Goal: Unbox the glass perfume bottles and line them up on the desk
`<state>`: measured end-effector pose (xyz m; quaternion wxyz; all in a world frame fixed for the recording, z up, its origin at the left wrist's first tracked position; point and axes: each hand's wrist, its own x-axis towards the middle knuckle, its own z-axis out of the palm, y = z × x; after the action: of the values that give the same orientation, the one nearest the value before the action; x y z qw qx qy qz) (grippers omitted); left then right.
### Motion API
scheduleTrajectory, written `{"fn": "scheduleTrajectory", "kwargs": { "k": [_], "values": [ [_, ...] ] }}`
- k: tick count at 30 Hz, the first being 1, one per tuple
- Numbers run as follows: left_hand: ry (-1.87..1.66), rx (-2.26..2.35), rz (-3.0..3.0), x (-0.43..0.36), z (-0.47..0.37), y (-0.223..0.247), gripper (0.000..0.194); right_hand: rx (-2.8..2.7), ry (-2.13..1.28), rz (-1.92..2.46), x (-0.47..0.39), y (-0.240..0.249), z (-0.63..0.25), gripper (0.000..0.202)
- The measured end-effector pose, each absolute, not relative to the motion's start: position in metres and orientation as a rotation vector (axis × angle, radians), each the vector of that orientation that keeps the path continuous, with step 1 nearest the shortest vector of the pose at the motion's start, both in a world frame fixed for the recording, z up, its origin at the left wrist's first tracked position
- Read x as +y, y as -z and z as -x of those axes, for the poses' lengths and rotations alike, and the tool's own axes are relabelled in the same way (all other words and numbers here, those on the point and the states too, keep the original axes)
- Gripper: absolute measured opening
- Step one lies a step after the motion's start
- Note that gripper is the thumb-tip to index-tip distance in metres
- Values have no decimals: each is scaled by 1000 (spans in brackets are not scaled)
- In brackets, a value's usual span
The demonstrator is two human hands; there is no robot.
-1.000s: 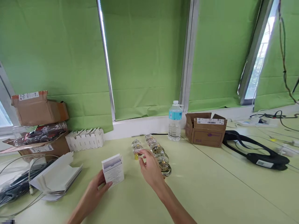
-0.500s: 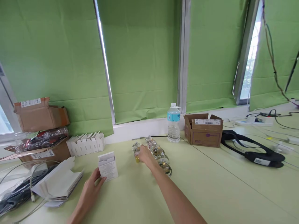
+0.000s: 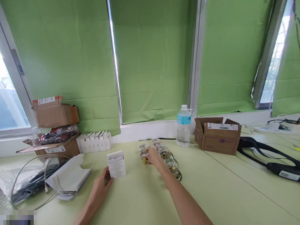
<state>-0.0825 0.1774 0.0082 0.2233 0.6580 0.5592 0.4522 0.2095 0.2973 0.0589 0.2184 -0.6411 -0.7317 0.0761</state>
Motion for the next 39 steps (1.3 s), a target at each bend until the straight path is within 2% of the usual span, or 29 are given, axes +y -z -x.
{"fn": "scheduleTrajectory", "kwargs": {
  "k": [7,11,14,16,18,24,31,34,39],
  "values": [
    [-1201,1629,-1823,174,78,-7,53,-2019,-149,1620,281,-64,-210,30],
    [-1382,1821,-1851,164,69,-21,62,-1978,-128,1529,257,-68,-206,35],
    [-1542,1900,-1940,153,61,-38,48,-1984,-198,1477,236,-71,-202,36],
    [-1533,1833,-2007,144,53,-44,34,-2027,-341,1414,223,-73,-197,36],
    [-1472,1732,-2005,137,44,-43,30,-2095,-494,1319,212,-72,-191,35],
    [-1212,1538,-1794,133,24,-22,64,-2202,-684,1213,190,-67,-172,37],
    [-1134,1415,-1617,138,27,-24,58,-2270,-683,1075,172,-77,-164,29],
    [-1202,1405,-1563,140,30,-24,60,-2231,-590,1184,180,-78,-172,35],
    [-1268,1426,-1462,142,30,-23,66,-2090,-143,1759,206,-60,-187,35]
  ]
}}
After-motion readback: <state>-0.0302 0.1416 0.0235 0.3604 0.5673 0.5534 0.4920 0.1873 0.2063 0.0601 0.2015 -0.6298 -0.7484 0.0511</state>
